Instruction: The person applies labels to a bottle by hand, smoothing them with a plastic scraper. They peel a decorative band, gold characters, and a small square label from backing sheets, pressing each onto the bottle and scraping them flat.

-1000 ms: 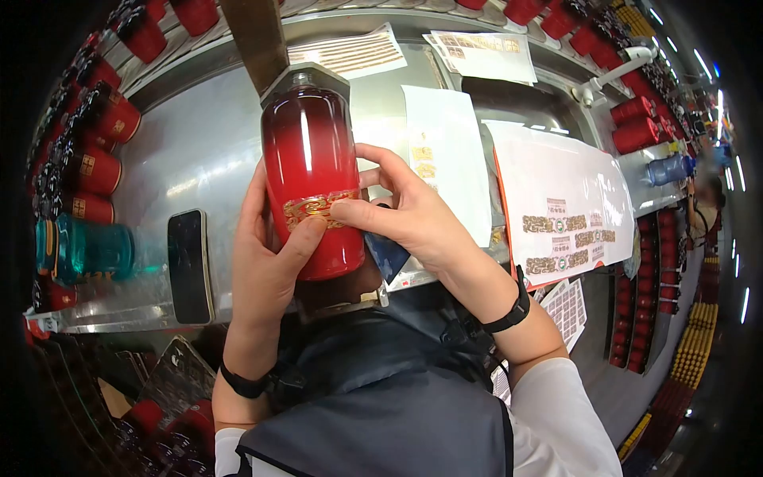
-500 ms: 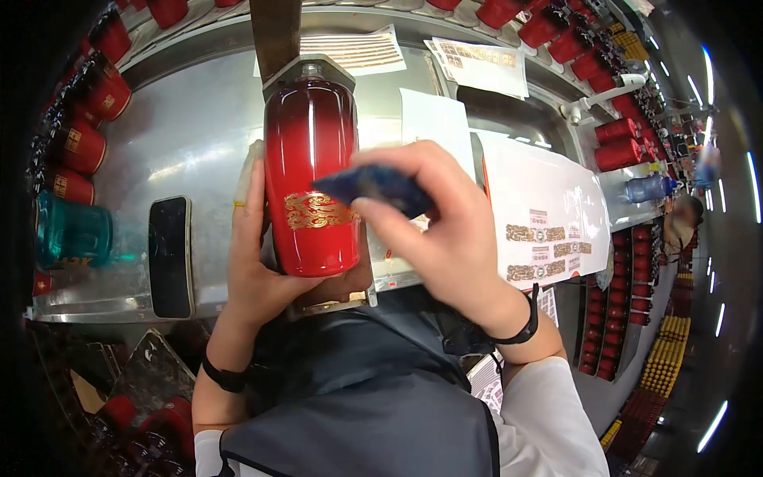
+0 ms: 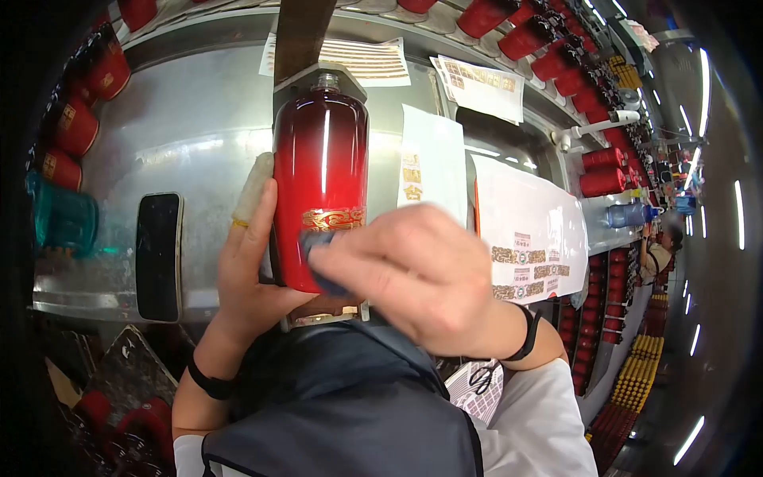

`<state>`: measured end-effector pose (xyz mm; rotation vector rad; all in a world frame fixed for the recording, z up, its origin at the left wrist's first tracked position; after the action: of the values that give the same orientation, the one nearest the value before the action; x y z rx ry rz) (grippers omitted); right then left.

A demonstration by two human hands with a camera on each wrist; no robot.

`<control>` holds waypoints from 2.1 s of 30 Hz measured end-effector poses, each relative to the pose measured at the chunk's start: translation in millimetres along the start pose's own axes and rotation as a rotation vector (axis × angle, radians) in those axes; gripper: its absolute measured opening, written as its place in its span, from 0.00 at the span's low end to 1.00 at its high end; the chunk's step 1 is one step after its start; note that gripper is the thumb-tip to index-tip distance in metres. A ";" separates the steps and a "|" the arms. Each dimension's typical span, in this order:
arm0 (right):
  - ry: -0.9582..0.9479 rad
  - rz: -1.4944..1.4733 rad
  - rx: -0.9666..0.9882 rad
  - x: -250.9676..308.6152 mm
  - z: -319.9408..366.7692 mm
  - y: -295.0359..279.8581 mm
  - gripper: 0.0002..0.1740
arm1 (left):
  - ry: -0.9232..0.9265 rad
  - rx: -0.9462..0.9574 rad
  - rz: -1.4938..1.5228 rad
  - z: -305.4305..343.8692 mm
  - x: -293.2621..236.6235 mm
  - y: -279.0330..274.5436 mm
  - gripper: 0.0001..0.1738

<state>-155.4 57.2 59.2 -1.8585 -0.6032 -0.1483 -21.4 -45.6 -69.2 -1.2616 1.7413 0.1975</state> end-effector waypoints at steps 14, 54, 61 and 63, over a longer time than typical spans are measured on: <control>-0.137 0.110 -0.040 -7.8 -7.6 0.4 0.17 | 0.010 0.000 -0.034 -0.5 -1.8 -1.8 0.58; -0.020 -0.102 -0.154 -11.8 28.8 7.8 0.16 | -0.118 0.192 -0.093 3.6 -0.5 -0.7 0.60; -0.030 -0.074 -0.186 -8.5 33.9 12.5 0.14 | -0.203 0.318 -0.022 2.3 4.1 2.0 0.58; -0.106 -0.179 -0.165 3.4 39.3 16.7 0.14 | -0.231 0.322 0.021 4.5 7.7 3.4 0.59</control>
<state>-151.9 89.9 31.8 -1.9792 -0.8535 -0.2247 -21.7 -46.4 -78.7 -0.9477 1.5175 0.0673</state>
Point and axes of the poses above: each hand's wrist, its own z-axis away from the middle knuckle, its own y-axis out of the palm, x = y × z, the point moved 3 cm from there along -z, towards the middle knuckle, and after that the axes turned 8 degrees about -z, right-handed, at the moved point
